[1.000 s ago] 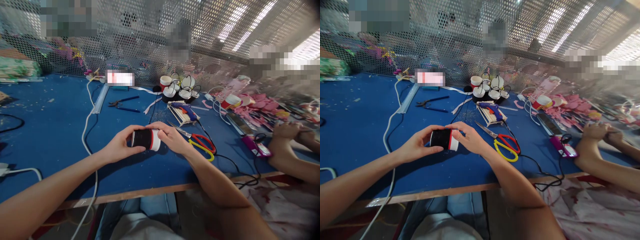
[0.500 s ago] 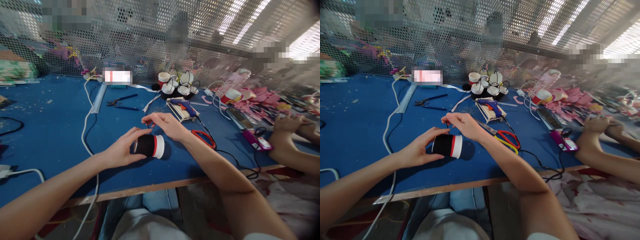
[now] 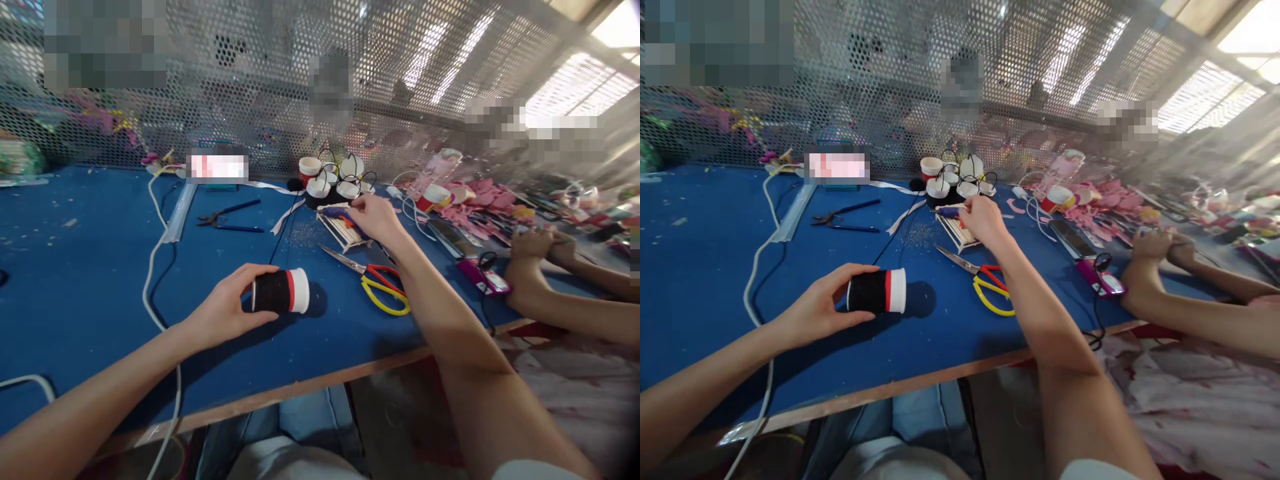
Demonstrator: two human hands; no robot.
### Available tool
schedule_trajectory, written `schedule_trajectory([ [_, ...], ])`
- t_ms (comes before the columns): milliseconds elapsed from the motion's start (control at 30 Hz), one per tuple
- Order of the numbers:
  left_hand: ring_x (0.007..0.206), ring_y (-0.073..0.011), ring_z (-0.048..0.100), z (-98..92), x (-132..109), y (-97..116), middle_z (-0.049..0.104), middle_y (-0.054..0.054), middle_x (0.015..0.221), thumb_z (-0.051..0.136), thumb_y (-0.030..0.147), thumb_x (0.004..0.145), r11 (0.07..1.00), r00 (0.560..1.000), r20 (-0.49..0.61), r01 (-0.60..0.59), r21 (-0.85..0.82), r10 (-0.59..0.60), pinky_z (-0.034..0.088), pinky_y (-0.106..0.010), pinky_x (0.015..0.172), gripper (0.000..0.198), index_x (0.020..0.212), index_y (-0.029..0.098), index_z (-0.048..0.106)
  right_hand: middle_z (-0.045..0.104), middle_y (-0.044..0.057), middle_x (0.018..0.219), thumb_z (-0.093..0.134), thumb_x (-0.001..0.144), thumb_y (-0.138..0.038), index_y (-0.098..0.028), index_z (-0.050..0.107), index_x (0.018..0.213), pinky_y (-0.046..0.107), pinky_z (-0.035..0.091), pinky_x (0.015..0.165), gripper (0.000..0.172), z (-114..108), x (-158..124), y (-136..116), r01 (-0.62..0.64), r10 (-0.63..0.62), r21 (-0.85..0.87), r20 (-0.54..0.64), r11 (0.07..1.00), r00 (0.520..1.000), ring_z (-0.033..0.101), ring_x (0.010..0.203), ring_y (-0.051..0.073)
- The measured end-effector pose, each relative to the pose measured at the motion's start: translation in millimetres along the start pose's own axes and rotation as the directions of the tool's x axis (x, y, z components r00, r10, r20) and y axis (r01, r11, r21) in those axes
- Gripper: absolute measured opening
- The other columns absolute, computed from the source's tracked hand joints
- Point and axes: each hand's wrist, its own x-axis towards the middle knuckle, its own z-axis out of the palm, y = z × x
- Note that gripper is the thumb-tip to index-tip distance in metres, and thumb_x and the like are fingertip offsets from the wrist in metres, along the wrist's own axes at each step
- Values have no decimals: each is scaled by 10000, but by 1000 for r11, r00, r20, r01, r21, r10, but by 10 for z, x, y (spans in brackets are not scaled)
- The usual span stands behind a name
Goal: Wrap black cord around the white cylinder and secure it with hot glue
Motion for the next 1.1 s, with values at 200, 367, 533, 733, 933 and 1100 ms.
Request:
schedule_trajectory([
  [200, 1010, -220, 584, -4, 30, -20, 560, -60, 1167, 715, 342, 652, 992, 995, -27, 99, -77, -101, 478, -390, 892, 628, 1210, 235, 446, 654, 196, 793, 568, 646, -213, -45, 657, 752, 306, 429, 649, 218, 257, 111, 262, -115, 139, -121, 207, 986, 968, 613, 802, 287],
  [367, 958, -222, 609, -13, 33, -28, 558, -73, 1173, 714, 317, 654, 979, 990, -25, 136, -150, -141, 508, -415, 842, 633, 1214, 234, 431, 662, 164, 881, 514, 687, -221, -70, 610, 946, 292, 439, 667, 315, 308, 43, 289, -177, 179, -27, 136, 984, 974, 614, 819, 249],
  [533, 1055, -225, 564, -5, 27, -68, 527, -80, 1216, 666, 242, 701, 976, 994, -50, 86, -201, -98, 473, -430, 903, 598, 1237, 237, 400, 622, 173, 1023, 599, 644, -259, -60, 493, 1110, 312, 457, 684, 517, 262, -62, 280, -227, 243, 253, -31, 940, 970, 596, 858, 237],
  [733, 1063, -206, 549, 5, 29, -90, 518, -94, 1207, 606, 257, 770, 966, 996, -56, 53, -252, -69, 470, -397, 908, 539, 1254, 221, 370, 571, -3, 577, 602, 715, -340, -145, 555, 732, 234, 413, 478, 201, -3, -410, -83, -94, -40, 658, 187, 747, 982, 510, 507, 108],
  [933, 1150, -213, 461, -47, 56, -155, 453, -94, 1227, 615, 208, 768, 996, 986, -147, -75, 46, 81, 410, -390, 974, 486, 1220, 212, 435, 635, 32, 640, 642, 705, -403, -140, 599, 829, 238, 449, 416, 294, -81, -824, -425, -153, -148, 744, 322, 650, 935, 550, 479, 116],
  [1100, 1175, -220, 437, -87, 72, -179, 444, -102, 1239, 590, 186, 787, 984, 980, -145, -121, 131, 139, 384, -401, 1000, 444, 1207, 213, 448, 596, 11, 514, 628, 708, -398, -158, 605, 653, 249, 451, 414, 247, -33, -971, -490, -165, -117, 634, 378, 755, 918, 532, 426, 119],
])
